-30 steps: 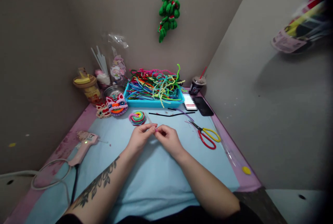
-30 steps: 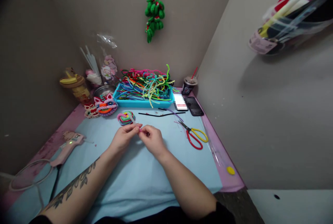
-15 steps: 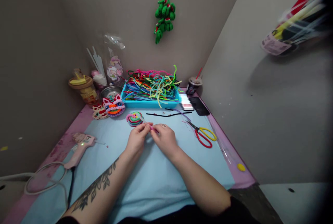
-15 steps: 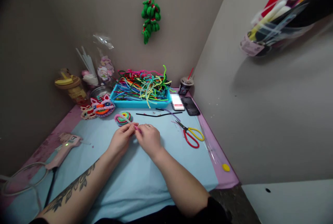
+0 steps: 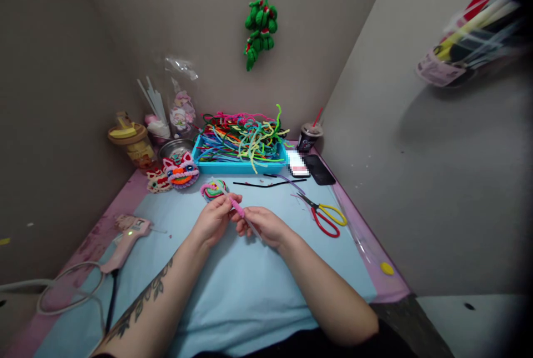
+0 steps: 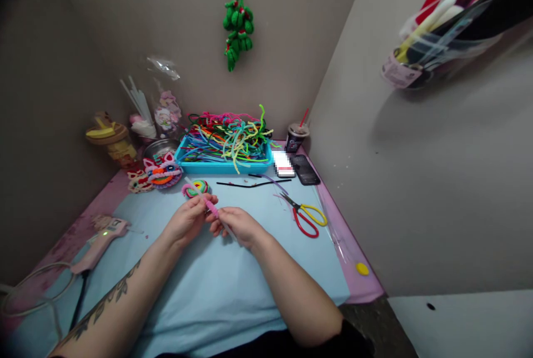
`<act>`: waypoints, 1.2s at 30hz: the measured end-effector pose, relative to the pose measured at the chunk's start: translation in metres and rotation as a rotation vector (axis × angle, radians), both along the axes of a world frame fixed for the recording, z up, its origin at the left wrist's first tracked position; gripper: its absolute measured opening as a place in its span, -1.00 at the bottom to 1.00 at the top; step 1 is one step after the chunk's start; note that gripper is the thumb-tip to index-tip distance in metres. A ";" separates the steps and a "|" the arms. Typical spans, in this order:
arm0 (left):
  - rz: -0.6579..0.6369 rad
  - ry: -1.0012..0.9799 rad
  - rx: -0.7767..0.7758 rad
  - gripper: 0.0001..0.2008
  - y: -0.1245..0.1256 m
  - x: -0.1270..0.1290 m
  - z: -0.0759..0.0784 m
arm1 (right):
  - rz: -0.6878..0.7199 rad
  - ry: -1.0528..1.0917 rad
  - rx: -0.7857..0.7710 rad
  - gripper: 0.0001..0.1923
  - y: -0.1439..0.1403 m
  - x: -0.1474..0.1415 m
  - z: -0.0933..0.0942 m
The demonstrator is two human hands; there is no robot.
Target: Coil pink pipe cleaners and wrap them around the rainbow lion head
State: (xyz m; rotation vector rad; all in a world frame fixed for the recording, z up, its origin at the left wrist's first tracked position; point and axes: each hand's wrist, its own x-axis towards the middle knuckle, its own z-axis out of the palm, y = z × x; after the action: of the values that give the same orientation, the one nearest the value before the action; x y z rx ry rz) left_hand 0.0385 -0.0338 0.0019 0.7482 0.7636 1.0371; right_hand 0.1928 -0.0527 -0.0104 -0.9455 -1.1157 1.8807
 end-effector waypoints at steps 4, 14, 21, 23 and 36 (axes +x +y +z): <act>-0.043 0.018 -0.008 -0.67 -0.003 0.001 0.002 | 0.049 0.071 -0.069 -0.59 -0.001 0.001 0.001; 0.240 0.062 0.013 -0.69 -0.001 0.009 -0.008 | -0.236 -0.555 0.505 -0.73 -0.002 -0.006 -0.005; 0.371 0.069 -0.059 -0.66 -0.007 0.017 -0.012 | -0.339 -1.104 0.937 -0.76 -0.005 -0.009 -0.005; 0.351 0.061 -0.071 -0.65 -0.006 0.016 -0.013 | -0.342 -1.024 0.884 -0.79 -0.003 -0.008 -0.008; 0.178 0.172 0.128 -0.62 -0.004 0.013 -0.012 | -0.342 -0.515 0.523 -0.77 0.001 -0.006 -0.010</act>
State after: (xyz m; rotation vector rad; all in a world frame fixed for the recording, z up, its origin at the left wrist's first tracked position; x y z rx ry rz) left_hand 0.0515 -0.0381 -0.0104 0.9001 0.9304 1.2012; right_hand 0.1872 -0.0522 -0.0201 -1.2393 -1.5295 1.0136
